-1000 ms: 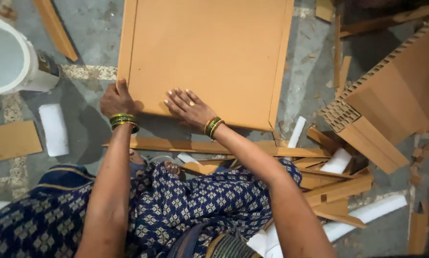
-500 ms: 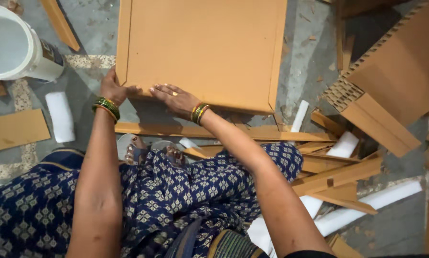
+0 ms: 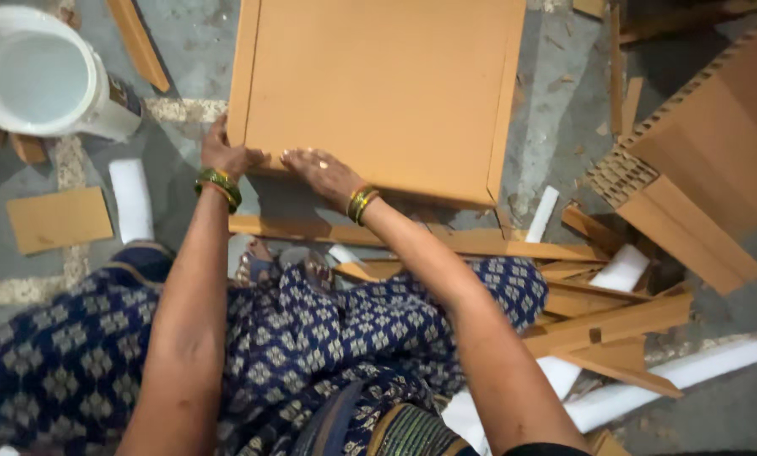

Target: The person sits on the floor and applies a white substance to the edges of a cardboard strip using a white sponge. They then attach the strip to the edge of a larger cardboard sheet and press it down firmly with both hands to secure the bond.

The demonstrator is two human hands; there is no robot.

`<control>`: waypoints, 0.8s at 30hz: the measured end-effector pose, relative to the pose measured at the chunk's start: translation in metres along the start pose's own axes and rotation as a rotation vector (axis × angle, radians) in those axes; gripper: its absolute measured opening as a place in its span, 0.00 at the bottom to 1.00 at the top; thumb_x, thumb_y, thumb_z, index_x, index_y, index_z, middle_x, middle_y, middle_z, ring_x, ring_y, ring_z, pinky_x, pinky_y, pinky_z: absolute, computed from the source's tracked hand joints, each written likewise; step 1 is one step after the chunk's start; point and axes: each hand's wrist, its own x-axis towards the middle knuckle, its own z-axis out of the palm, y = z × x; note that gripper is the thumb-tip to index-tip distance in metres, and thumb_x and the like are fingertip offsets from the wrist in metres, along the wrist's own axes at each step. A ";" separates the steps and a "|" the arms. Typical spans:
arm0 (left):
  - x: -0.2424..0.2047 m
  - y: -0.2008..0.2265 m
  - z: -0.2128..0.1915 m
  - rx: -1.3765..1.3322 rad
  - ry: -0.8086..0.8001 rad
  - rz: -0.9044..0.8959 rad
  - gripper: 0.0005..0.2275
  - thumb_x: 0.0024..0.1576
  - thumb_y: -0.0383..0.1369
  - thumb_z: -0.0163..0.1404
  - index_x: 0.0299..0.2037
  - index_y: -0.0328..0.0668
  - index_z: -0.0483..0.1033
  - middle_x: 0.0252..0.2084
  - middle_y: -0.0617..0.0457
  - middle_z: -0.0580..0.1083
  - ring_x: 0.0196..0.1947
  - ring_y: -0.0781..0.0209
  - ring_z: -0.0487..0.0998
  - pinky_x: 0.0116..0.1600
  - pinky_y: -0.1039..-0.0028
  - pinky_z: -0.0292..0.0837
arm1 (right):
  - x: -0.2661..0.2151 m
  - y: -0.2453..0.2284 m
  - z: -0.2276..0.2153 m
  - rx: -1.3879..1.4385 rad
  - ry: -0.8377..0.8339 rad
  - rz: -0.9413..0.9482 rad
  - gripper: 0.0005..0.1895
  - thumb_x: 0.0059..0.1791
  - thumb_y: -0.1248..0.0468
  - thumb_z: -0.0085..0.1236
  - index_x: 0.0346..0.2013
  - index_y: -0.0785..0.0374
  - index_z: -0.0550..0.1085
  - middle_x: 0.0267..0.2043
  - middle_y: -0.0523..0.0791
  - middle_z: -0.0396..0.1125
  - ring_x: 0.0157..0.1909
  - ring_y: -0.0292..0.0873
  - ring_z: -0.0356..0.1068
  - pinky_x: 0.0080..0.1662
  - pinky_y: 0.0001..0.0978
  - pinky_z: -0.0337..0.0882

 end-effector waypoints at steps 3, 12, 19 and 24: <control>-0.002 -0.016 0.005 -0.012 0.145 -0.113 0.46 0.38 0.20 0.67 0.67 0.30 0.49 0.47 0.45 0.75 0.42 0.56 0.80 0.46 0.68 0.83 | -0.011 -0.012 -0.006 -0.217 0.051 -0.029 0.32 0.54 0.66 0.40 0.75 0.62 0.53 0.76 0.48 0.54 0.77 0.46 0.53 0.74 0.42 0.51; -0.003 -0.040 0.049 -0.666 0.282 -0.383 0.28 0.43 0.33 0.72 0.51 0.29 0.73 0.46 0.46 0.78 0.48 0.48 0.79 0.57 0.54 0.76 | -0.039 -0.009 0.013 -0.384 0.333 0.167 0.33 0.54 0.65 0.46 0.75 0.54 0.56 0.74 0.52 0.56 0.75 0.51 0.57 0.73 0.48 0.57; -0.049 0.013 0.060 -0.546 0.577 -0.568 0.22 0.43 0.30 0.69 0.44 0.24 0.77 0.41 0.44 0.79 0.35 0.53 0.80 0.38 0.62 0.78 | -0.039 -0.011 0.026 -0.325 0.447 0.177 0.26 0.59 0.65 0.42 0.74 0.54 0.60 0.74 0.54 0.58 0.73 0.55 0.61 0.72 0.51 0.61; -0.046 0.013 0.066 -0.605 0.602 -0.396 0.20 0.42 0.27 0.70 0.39 0.18 0.77 0.39 0.43 0.81 0.33 0.58 0.83 0.42 0.71 0.82 | -0.037 -0.011 0.026 -0.345 0.447 0.139 0.26 0.58 0.64 0.42 0.73 0.54 0.60 0.73 0.55 0.58 0.73 0.56 0.61 0.70 0.53 0.60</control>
